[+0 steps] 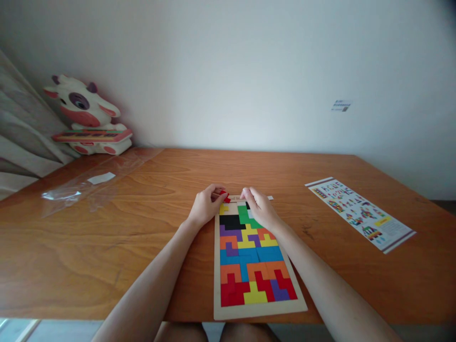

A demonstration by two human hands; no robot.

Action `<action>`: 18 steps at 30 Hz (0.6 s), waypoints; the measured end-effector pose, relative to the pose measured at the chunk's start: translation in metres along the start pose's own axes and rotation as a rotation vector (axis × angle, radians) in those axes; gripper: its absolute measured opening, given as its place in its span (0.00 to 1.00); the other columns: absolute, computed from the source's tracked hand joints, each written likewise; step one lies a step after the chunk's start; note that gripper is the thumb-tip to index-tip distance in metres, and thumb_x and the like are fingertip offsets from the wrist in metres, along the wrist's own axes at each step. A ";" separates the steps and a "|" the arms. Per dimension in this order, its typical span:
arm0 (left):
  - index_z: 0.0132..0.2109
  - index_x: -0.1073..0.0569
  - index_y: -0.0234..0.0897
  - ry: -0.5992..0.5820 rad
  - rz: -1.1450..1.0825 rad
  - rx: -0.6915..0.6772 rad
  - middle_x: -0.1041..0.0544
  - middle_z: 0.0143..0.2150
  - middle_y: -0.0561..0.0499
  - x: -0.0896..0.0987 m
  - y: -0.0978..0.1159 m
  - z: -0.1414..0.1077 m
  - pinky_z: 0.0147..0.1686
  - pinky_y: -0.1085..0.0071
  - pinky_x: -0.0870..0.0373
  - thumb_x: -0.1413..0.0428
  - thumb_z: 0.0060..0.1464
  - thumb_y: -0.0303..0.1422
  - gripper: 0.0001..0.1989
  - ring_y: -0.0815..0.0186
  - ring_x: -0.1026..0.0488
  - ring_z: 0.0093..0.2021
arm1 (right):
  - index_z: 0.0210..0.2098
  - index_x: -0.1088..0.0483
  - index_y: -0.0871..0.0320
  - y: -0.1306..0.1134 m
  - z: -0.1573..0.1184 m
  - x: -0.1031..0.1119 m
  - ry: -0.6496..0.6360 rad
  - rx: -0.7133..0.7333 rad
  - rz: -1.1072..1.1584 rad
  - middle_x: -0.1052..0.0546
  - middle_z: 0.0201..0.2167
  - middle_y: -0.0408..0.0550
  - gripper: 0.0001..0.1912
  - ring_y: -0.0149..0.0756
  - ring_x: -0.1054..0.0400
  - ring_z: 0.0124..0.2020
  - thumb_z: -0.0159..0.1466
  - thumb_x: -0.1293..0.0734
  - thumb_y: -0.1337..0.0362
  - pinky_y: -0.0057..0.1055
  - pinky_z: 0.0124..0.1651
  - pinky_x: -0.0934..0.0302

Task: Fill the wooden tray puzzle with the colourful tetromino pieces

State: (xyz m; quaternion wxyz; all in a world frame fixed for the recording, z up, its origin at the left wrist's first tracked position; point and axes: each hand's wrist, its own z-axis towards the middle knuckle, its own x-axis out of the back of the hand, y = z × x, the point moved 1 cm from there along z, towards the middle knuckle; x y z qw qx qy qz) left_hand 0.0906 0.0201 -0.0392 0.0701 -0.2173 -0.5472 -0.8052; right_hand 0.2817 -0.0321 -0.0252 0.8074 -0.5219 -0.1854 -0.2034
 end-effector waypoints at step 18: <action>0.41 0.24 0.33 -0.024 -0.366 0.223 0.19 0.37 0.45 0.007 0.010 0.002 0.25 0.74 0.30 0.34 0.45 0.45 0.22 0.65 0.23 0.31 | 0.42 0.30 0.57 0.007 0.000 -0.006 0.072 -0.338 0.631 0.33 0.26 0.40 0.15 0.26 0.41 0.22 0.61 0.35 0.53 0.27 0.24 0.48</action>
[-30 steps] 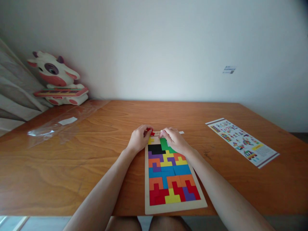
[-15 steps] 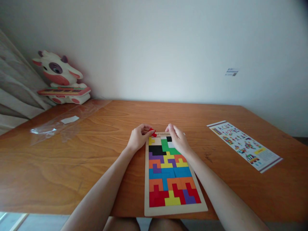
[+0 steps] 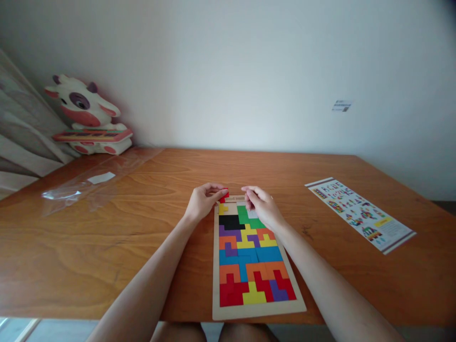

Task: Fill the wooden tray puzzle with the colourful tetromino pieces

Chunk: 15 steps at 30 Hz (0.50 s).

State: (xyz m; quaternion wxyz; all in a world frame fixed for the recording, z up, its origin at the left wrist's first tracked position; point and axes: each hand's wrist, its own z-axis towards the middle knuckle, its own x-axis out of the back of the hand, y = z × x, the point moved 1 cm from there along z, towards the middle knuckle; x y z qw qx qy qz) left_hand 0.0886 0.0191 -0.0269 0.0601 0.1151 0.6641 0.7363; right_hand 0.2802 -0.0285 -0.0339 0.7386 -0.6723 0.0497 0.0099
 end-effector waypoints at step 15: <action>0.44 0.26 0.33 0.130 0.107 -0.085 0.20 0.41 0.43 0.001 -0.008 0.005 0.33 0.70 0.25 0.39 0.52 0.41 0.17 0.64 0.22 0.34 | 0.43 0.25 0.57 -0.007 -0.008 -0.017 -0.138 0.285 -0.829 0.25 0.35 0.50 0.11 0.37 0.29 0.36 0.64 0.33 0.58 0.36 0.42 0.36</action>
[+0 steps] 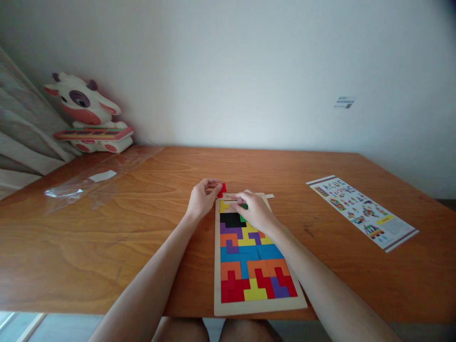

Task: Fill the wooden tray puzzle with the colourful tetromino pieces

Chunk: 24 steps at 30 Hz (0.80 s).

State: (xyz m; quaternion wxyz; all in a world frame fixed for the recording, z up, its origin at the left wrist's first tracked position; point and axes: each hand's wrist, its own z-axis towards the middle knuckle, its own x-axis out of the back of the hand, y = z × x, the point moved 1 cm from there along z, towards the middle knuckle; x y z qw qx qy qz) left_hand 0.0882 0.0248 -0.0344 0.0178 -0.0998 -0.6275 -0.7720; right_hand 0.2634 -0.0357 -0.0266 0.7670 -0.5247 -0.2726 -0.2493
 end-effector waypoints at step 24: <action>0.42 0.24 0.32 -0.024 -0.066 0.052 0.19 0.38 0.44 0.005 -0.014 0.006 0.41 0.65 0.24 0.35 0.47 0.39 0.18 0.62 0.21 0.38 | 0.39 0.25 0.57 0.008 0.008 -0.004 -0.171 -0.015 0.081 0.26 0.41 0.49 0.10 0.36 0.28 0.41 0.64 0.32 0.58 0.38 0.47 0.35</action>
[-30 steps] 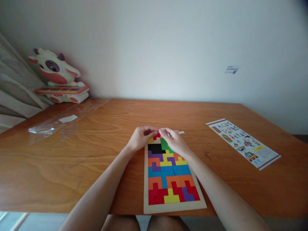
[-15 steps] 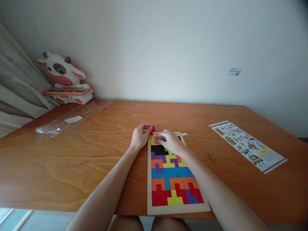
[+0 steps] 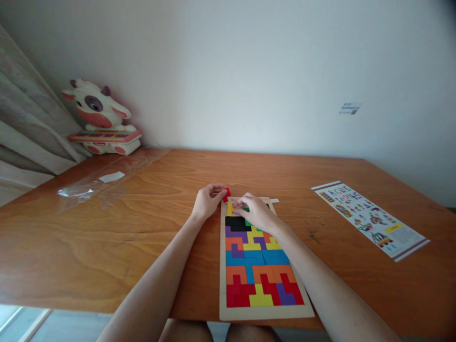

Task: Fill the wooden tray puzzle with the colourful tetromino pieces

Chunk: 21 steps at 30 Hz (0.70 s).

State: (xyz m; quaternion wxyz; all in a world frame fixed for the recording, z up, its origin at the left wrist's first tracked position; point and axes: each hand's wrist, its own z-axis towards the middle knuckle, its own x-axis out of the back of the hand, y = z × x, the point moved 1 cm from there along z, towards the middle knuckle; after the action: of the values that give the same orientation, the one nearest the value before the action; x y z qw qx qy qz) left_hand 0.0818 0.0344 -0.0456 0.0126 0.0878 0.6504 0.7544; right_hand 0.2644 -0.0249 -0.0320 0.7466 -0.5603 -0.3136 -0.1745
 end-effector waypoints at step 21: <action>0.41 0.23 0.35 -0.102 0.097 -0.006 0.19 0.38 0.45 0.004 0.001 -0.001 0.40 0.65 0.23 0.37 0.48 0.35 0.13 0.61 0.21 0.37 | 0.35 0.28 0.58 -0.002 0.004 -0.004 0.170 -0.086 -0.110 0.25 0.38 0.51 0.14 0.38 0.29 0.39 0.58 0.28 0.54 0.37 0.43 0.35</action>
State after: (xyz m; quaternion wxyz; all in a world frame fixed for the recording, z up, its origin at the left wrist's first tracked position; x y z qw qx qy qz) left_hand 0.0776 0.0343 -0.0438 0.0095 0.1576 0.6416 0.7506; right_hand 0.2592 -0.0222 -0.0331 0.7349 -0.5570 -0.2717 -0.2754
